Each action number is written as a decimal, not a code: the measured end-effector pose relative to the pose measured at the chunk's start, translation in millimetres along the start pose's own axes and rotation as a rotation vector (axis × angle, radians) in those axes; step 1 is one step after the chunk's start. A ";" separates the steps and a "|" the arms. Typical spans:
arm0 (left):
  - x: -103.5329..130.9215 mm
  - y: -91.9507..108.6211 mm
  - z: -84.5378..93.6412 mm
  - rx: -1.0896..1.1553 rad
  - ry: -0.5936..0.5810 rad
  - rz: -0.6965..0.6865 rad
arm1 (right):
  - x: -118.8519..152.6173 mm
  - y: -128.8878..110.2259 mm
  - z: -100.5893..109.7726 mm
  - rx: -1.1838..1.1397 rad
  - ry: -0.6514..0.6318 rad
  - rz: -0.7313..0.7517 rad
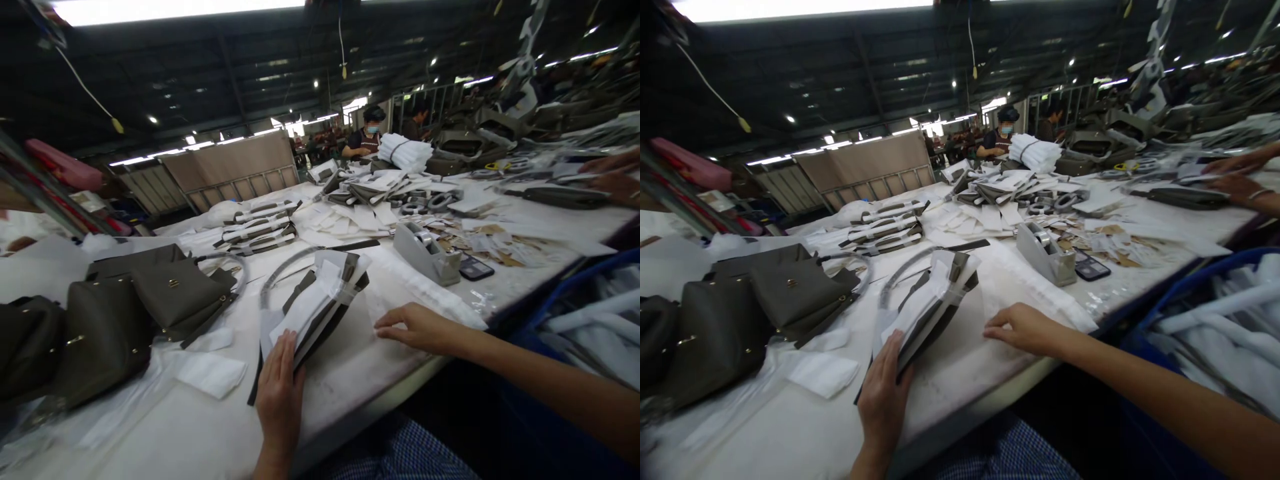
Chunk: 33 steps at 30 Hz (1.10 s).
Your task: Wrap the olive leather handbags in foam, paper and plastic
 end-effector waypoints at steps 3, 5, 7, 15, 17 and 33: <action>0.7 -0.1 0.8 0.019 0.005 0.013 | -8.8 4.4 -19.2 0.144 0.119 -0.073; 0.7 -0.6 1.5 0.028 0.022 0.028 | -16.9 7.1 -38.8 0.231 0.143 -0.088; -0.3 -1.5 2.8 0.037 0.050 0.055 | -24.2 0.9 -58.1 0.273 0.132 -0.022; -13.8 -3.1 9.0 0.035 0.115 0.132 | -85.6 -75.1 -83.2 0.127 0.051 0.447; -17.0 -1.6 7.4 0.031 0.078 0.107 | -102.6 -84.7 -83.5 0.104 0.087 0.491; -9.4 24.2 -23.4 -0.109 -0.083 -0.167 | -24.0 -82.3 -14.0 -0.095 0.381 0.395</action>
Point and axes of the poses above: each hand's wrist, its own x-axis away from the middle knuckle, its own z-axis out of the back of the hand, y = z × x, the point moved 1 cm from there along -x, towards the middle knuckle, and after that the axes turned 12 degrees about x, right-handed, at the moved point
